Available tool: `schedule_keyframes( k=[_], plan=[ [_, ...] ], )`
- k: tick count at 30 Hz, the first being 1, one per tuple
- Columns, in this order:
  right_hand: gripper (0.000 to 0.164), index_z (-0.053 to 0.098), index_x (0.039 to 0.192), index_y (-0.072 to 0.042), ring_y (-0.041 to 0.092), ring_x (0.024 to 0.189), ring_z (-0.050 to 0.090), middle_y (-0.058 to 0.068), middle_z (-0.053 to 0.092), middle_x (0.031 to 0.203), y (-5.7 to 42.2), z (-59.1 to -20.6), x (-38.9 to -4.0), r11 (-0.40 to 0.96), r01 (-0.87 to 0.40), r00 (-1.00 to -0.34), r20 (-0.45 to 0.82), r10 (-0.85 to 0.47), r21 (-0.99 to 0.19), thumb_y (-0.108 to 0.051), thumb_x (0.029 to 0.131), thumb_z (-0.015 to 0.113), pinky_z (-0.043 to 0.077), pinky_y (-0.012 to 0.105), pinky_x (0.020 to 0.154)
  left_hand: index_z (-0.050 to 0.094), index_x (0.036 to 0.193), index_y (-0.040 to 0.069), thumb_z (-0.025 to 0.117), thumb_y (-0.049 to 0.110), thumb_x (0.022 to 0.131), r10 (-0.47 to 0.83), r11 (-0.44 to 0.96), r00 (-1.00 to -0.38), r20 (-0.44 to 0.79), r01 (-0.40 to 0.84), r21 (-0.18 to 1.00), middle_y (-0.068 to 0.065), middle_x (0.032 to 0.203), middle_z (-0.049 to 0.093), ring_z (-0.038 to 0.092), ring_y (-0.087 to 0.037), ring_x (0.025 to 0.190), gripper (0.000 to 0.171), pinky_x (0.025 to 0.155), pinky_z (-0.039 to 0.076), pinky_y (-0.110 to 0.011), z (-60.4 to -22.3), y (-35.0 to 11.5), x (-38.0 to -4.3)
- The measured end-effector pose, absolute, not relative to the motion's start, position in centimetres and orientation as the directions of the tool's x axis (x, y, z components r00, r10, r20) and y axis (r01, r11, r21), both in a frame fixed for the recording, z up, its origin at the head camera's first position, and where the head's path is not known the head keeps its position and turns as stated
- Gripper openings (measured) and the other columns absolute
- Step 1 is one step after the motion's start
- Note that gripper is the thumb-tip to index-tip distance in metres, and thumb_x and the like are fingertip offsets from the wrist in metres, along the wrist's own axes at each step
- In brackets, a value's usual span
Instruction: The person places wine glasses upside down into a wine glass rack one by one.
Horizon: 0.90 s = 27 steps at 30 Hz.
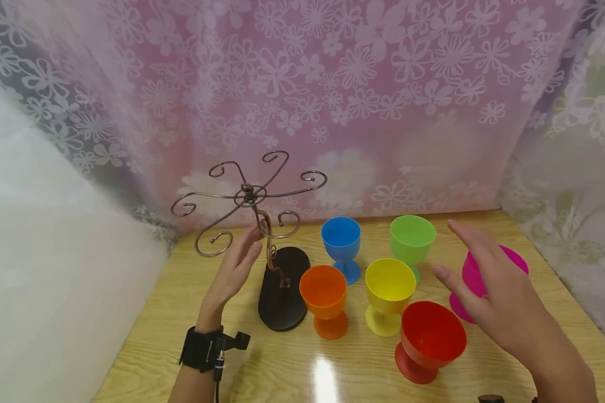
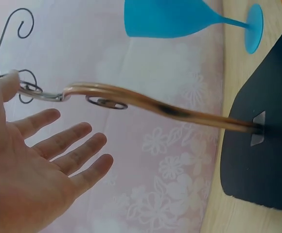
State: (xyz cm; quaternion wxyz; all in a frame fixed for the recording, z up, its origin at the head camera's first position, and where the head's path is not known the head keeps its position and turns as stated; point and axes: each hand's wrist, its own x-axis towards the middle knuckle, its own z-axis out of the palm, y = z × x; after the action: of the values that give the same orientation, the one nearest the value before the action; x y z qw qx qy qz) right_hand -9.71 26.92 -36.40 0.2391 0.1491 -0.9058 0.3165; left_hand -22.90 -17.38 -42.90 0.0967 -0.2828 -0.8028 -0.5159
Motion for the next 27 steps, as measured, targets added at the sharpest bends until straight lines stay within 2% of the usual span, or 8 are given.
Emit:
schedule_keyframes(
  k=[2,4,7,10,13,18,24,27],
  plan=[
    [0.082,0.039,0.160,-0.021,0.030,0.141,0.043,0.019,0.048,0.153,26.8,-36.9,-9.5,0.750,-0.403,-0.859,0.500,-0.111,-0.525,-0.011,0.089,0.080,0.038,0.025,0.114,0.037,0.159,0.014,0.051,0.015,0.109,0.352,0.316,-0.824,0.444,0.552,0.772,-0.013,0.155,0.046,0.044,-0.029,0.144,0.052,0.113,0.038,-0.057,-43.0,-17.2,-22.7],
    [0.083,0.039,0.159,-0.022,0.008,0.143,0.040,0.016,0.049,0.153,26.8,-37.5,-9.3,0.744,-0.393,-0.871,0.479,-0.111,-0.541,-0.011,0.088,0.081,0.042,0.007,0.095,0.037,0.159,0.014,0.052,0.017,0.109,0.348,0.327,-0.826,0.444,0.551,0.768,-0.013,0.154,0.048,0.045,-0.028,0.143,0.052,0.113,0.039,-0.057,-43.2,-17.1,-22.6],
    [0.085,0.040,0.159,-0.023,-0.014,0.136,0.034,0.014,0.051,0.152,26.8,-38.2,-9.0,0.748,-0.383,-0.880,0.461,-0.117,-0.541,-0.012,0.087,0.083,0.040,-0.002,0.074,0.037,0.159,0.015,0.052,0.021,0.109,0.345,0.333,-0.828,0.442,0.548,0.767,-0.014,0.153,0.049,0.047,-0.026,0.141,0.052,0.112,0.041,-0.055,-43.5,-16.8,-22.4],
    [0.087,0.040,0.159,-0.023,-0.016,0.135,0.032,0.015,0.052,0.150,26.8,-38.9,-8.6,0.758,-0.391,-0.871,0.476,-0.121,-0.522,-0.011,0.086,0.084,0.030,-0.003,0.091,0.036,0.159,0.016,0.053,0.025,0.109,0.339,0.338,-0.832,0.439,0.543,0.769,-0.014,0.153,0.048,0.048,-0.024,0.140,0.053,0.112,0.042,-0.052,-43.7,-16.4,-22.2],
    [0.088,0.037,0.160,-0.025,-0.018,0.133,0.030,0.016,0.051,0.150,26.7,-39.4,-8.0,0.750,-0.378,-0.882,0.457,-0.113,-0.542,-0.011,0.086,0.083,0.020,-0.003,0.097,0.039,0.157,0.013,0.055,0.025,0.108,0.325,0.337,-0.833,0.447,0.544,0.769,-0.013,0.150,0.051,0.051,-0.025,0.138,0.053,0.111,0.044,-0.050,-44.1,-16.2,-22.1],
    [0.091,0.033,0.162,-0.025,-0.013,0.133,0.036,0.018,0.050,0.150,26.6,-40.8,-7.0,0.754,-0.330,-0.913,0.396,-0.101,-0.568,-0.016,0.087,0.084,0.014,-0.004,0.097,0.048,0.150,0.009,0.062,0.017,0.104,0.305,0.313,-0.825,0.475,0.558,0.769,-0.012,0.141,0.059,0.058,-0.029,0.130,0.048,0.107,0.048,-0.047,-44.8,-15.7,-22.0],
    [0.097,0.034,0.161,-0.014,0.033,0.111,0.054,0.019,0.056,0.141,26.8,-42.8,-6.3,0.792,-0.251,-0.951,0.294,-0.094,-0.556,-0.026,0.081,0.089,0.036,-0.002,0.081,0.053,0.146,0.011,0.064,0.013,0.103,0.282,0.297,-0.839,0.466,0.538,0.789,-0.008,0.139,0.062,0.063,-0.024,0.124,0.044,0.100,0.054,-0.038,-45.4,-15.2,-22.1],
    [0.101,0.031,0.161,-0.010,0.039,0.110,0.058,0.020,0.055,0.142,26.8,-43.4,-5.7,0.794,-0.211,-0.970,0.223,-0.097,-0.570,-0.032,0.081,0.089,0.050,0.010,0.073,0.054,0.144,0.010,0.067,0.010,0.101,0.255,0.285,-0.851,0.459,0.520,0.805,-0.011,0.137,0.064,0.065,-0.026,0.122,0.045,0.098,0.055,-0.037,-45.5,-14.9,-22.0]
  ],
)
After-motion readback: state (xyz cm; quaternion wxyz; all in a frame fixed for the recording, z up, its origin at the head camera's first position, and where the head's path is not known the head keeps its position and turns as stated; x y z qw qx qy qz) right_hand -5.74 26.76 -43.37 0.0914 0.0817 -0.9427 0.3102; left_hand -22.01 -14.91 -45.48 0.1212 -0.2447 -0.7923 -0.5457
